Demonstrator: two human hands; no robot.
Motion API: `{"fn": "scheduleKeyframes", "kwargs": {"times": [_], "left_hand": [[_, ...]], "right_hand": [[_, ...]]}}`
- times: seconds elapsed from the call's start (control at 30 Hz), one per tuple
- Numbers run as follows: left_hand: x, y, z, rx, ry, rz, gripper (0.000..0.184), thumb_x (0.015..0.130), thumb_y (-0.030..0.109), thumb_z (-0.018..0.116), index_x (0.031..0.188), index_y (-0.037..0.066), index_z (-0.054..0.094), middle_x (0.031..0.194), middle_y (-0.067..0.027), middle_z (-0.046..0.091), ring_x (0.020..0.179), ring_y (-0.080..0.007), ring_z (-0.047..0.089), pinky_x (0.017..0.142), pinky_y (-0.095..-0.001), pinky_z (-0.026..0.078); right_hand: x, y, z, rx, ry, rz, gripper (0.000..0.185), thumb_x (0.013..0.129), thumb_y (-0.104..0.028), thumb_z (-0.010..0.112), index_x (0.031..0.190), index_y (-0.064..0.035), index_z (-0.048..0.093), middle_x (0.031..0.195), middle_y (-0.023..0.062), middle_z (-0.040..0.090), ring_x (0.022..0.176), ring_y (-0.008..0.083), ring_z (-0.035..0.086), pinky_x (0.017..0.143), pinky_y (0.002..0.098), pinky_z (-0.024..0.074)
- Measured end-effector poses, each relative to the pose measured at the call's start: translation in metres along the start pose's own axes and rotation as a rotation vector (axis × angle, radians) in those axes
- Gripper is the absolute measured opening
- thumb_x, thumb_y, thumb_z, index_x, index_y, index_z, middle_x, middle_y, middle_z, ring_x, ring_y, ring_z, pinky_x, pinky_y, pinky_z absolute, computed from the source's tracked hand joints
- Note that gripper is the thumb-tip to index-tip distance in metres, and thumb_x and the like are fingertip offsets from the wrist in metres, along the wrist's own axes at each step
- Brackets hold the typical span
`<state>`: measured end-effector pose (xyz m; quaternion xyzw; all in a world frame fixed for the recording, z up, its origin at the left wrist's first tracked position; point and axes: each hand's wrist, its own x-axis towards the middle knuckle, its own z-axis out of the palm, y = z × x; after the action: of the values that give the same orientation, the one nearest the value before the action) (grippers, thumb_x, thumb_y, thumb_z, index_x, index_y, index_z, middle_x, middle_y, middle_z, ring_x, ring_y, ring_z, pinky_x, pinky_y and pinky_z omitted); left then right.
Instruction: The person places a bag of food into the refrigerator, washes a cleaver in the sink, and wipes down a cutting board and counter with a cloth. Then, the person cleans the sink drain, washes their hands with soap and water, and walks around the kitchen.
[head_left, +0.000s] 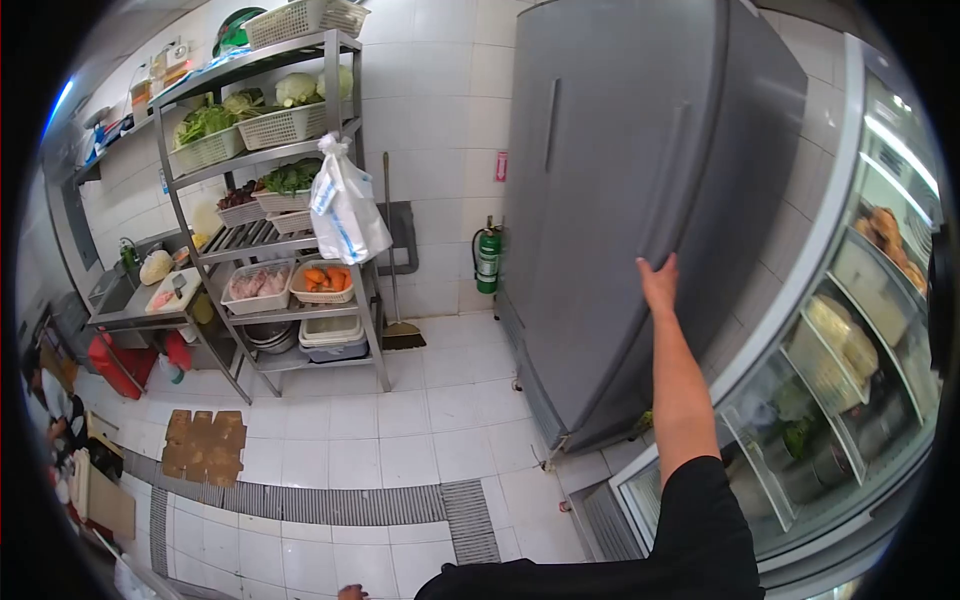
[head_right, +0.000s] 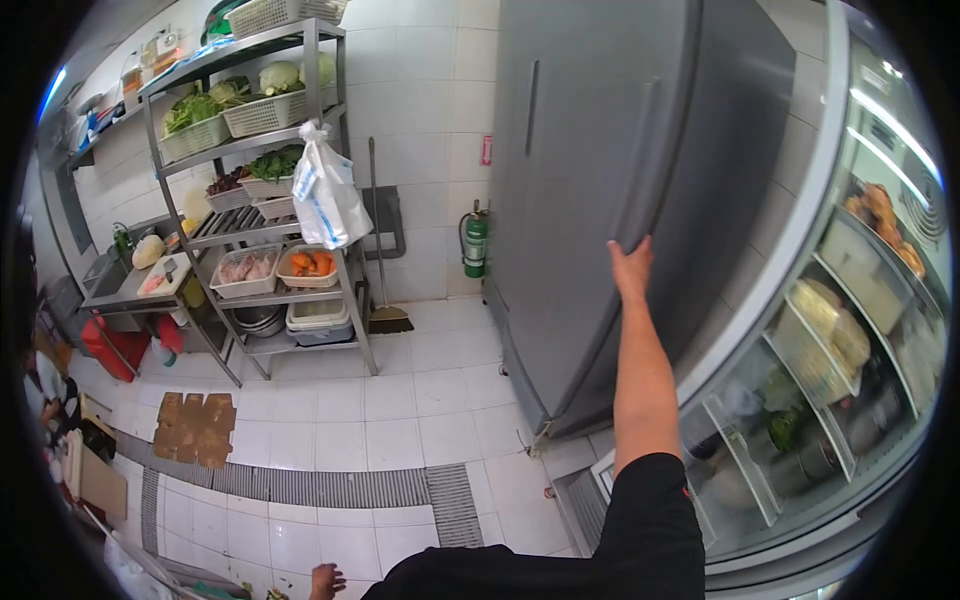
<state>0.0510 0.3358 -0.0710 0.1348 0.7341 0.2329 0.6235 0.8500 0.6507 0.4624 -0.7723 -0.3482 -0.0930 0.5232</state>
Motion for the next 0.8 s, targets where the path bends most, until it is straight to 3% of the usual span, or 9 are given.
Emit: {"fn": "scheduleKeyframes", "kwargs": {"times": [0.2, 0.37, 0.43, 0.5, 0.53, 0.57, 0.6, 0.67, 0.8], "left_hand": [[-0.014, 0.192, 0.042, -0.007, 0.058, 0.186, 0.031, 0.088, 0.023, 0.051, 0.114, 0.006, 0.051, 0.093, -0.0127, 0.059, 0.07, -0.026, 0.061, 0.056, -0.0392, 0.052], [0.008, 0.37, 0.216, 0.236, -0.305, 0.476, 0.028, 0.091, 0.024, 0.055, 0.111, 0.004, 0.057, 0.086, -0.0066, 0.062, 0.068, -0.0165, 0.06, 0.057, -0.0285, 0.05], [-0.003, 0.429, 0.305, 0.337, -0.481, 0.584, 0.028, 0.093, 0.024, 0.054, 0.113, 0.005, 0.057, 0.092, -0.0073, 0.064, 0.073, -0.0159, 0.061, 0.062, -0.0276, 0.051], [-0.032, 0.469, 0.376, 0.404, -0.661, 0.66, 0.03, 0.094, 0.023, 0.053, 0.118, 0.006, 0.057, 0.096, -0.0063, 0.064, 0.08, -0.0153, 0.061, 0.068, -0.0281, 0.051], [-0.048, 0.485, 0.404, 0.439, -0.743, 0.696, 0.031, 0.094, 0.022, 0.053, 0.12, 0.006, 0.056, 0.098, -0.0062, 0.064, 0.082, -0.0156, 0.061, 0.071, -0.0288, 0.051], [-0.062, 0.497, 0.427, 0.491, -0.801, 0.723, 0.031, 0.094, 0.023, 0.054, 0.121, 0.007, 0.056, 0.098, -0.005, 0.063, 0.083, -0.0147, 0.061, 0.07, -0.0287, 0.051], [-0.075, 0.511, 0.446, 0.538, -0.86, 0.752, 0.032, 0.093, 0.023, 0.054, 0.121, 0.008, 0.057, 0.098, -0.0038, 0.063, 0.083, -0.0138, 0.06, 0.07, -0.0286, 0.05], [-0.092, 0.532, 0.466, 0.547, -0.903, 0.76, 0.032, 0.093, 0.023, 0.055, 0.121, 0.008, 0.057, 0.099, -0.004, 0.062, 0.084, -0.0142, 0.061, 0.071, -0.0292, 0.05], [-0.028, 0.548, 0.465, 0.538, -0.761, 0.709, 0.032, 0.092, 0.023, 0.056, 0.121, 0.008, 0.058, 0.098, -0.0036, 0.063, 0.084, -0.0147, 0.061, 0.072, -0.0298, 0.05]], "right_hand": [[-0.019, -0.022, 0.047, -0.086, 0.396, 0.237, 0.086, 0.075, -0.043, 0.071, 0.139, -0.0003, 0.033, 0.13, 0.0234, 0.04, 0.122, 0.0374, 0.044, 0.099, 0.0455, 0.0397], [-0.108, 0.038, 0.033, 0.137, 0.067, -0.224, 0.061, 0.083, -0.022, 0.069, 0.135, -0.0051, 0.043, 0.106, 0.0108, 0.049, 0.09, 0.0212, 0.051, 0.078, 0.0335, 0.0459], [-0.16, 0.108, 0.068, 0.255, -0.061, 0.002, 0.048, 0.088, -0.025, 0.064, 0.128, -0.0021, 0.051, 0.103, 0.0113, 0.056, 0.087, 0.0194, 0.055, 0.079, 0.0335, 0.0461], [-0.224, 0.197, 0.099, 0.419, -0.395, 0.556, 0.031, 0.091, -0.028, 0.058, 0.109, -0.0024, 0.062, 0.078, 0.0071, 0.065, 0.072, 0.0196, 0.06, 0.065, 0.0378, 0.0484], [-0.268, 0.244, 0.114, 0.433, -0.462, 0.654, 0.026, 0.089, -0.03, 0.06, 0.096, -0.0047, 0.065, 0.071, 0.0061, 0.066, 0.064, 0.0206, 0.06, 0.059, 0.0387, 0.0475], [-0.315, 0.32, 0.139, 0.187, -0.584, 0.538, 0.022, 0.087, -0.025, 0.065, 0.1, -0.0065, 0.067, 0.07, 0.0001, 0.06, 0.06, 0.0105, 0.055, 0.055, 0.0266, 0.0447], [-0.338, 0.288, 0.133, 0.044, -0.584, 0.57, 0.021, 0.086, -0.024, 0.066, 0.093, -0.0052, 0.069, 0.069, 0.0012, 0.062, 0.059, 0.0119, 0.056, 0.056, 0.0291, 0.0464], [-0.375, 0.291, 0.154, 0.051, -0.72, 0.658, 0.023, 0.085, -0.025, 0.067, 0.094, -0.0048, 0.07, 0.078, 0.0056, 0.068, 0.066, 0.0145, 0.063, 0.063, 0.0307, 0.0512], [-0.355, 0.156, 0.206, 0.003, -1.031, 0.064, 0.034, 0.09, -0.035, 0.055, 0.11, -0.0099, 0.065, 0.105, 0.0138, 0.066, 0.099, 0.0305, 0.063, 0.086, 0.0383, 0.0494]]}}
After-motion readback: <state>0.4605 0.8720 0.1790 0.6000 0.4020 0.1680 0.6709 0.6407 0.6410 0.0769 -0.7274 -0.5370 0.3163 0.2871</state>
